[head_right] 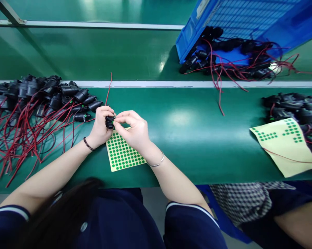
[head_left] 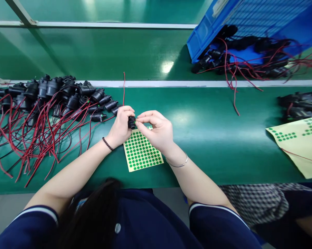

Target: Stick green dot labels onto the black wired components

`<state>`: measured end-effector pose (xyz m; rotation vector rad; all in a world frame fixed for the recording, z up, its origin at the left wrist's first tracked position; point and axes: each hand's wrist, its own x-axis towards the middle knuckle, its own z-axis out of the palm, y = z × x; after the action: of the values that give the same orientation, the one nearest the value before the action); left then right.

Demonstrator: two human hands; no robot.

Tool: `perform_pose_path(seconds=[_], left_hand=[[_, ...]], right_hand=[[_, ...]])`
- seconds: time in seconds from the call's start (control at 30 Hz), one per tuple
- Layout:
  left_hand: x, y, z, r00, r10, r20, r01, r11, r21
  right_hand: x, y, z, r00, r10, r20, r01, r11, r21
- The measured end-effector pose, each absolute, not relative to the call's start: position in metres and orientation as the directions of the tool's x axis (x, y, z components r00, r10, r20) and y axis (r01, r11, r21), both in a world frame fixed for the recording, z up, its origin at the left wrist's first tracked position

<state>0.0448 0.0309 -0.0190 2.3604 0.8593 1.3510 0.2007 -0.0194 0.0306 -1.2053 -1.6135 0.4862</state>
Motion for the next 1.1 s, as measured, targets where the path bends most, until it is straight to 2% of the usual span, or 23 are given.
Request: perform_pose_path(seconds=[0.13, 0.33, 0.53, 0.6, 0.7, 0.8, 0.9, 1.0, 1.1], left_hand=[[0.045, 0.031, -0.019, 0.391, 0.609, 0.690, 0.374, -0.790, 0.486], [0.045, 0.032, -0.017, 0.396, 0.622, 0.675, 0.337, -0.783, 0.524], [0.045, 0.029, -0.017, 0.401, 0.612, 0.682, 0.338, -0.791, 0.510], [0.046, 0.029, -0.015, 0.381, 0.627, 0.680, 0.330, -0.779, 0.533], [0.046, 0.030, -0.011, 0.335, 0.704, 0.626, 0.284, -0.709, 0.645], [0.046, 0.033, -0.007, 0.258, 0.826, 0.502, 0.120, -0.543, 0.831], [0.047, 0.035, -0.006, 0.253, 0.916, 0.311, -0.163, -0.276, 0.947], [0.050, 0.039, 0.001, 0.234, 0.955, 0.184, -0.378, -0.085, 0.922], [0.045, 0.042, 0.034, 0.187, 0.965, 0.182, -0.468, -0.076, 0.880]], right_hand=[[0.200, -0.019, 0.030, -0.014, 0.811, 0.584, 0.532, 0.501, -0.683], [0.204, -0.017, 0.027, -0.045, 0.818, 0.574, 0.516, 0.511, -0.687], [0.205, -0.017, 0.028, -0.116, 0.768, 0.630, 0.586, 0.565, -0.581], [0.205, -0.016, 0.028, -0.101, 0.786, 0.611, 0.563, 0.551, -0.616], [0.205, -0.015, 0.027, -0.043, 0.850, 0.525, 0.411, 0.494, -0.766], [0.206, -0.014, 0.022, 0.003, 0.887, 0.461, 0.205, 0.451, -0.869], [0.206, -0.013, 0.016, 0.046, 0.867, 0.496, 0.187, 0.481, -0.857], [0.208, -0.011, 0.011, 0.083, 0.833, 0.547, 0.270, 0.509, -0.817], [0.212, -0.009, 0.009, 0.144, 0.786, 0.602, 0.363, 0.524, -0.771]])
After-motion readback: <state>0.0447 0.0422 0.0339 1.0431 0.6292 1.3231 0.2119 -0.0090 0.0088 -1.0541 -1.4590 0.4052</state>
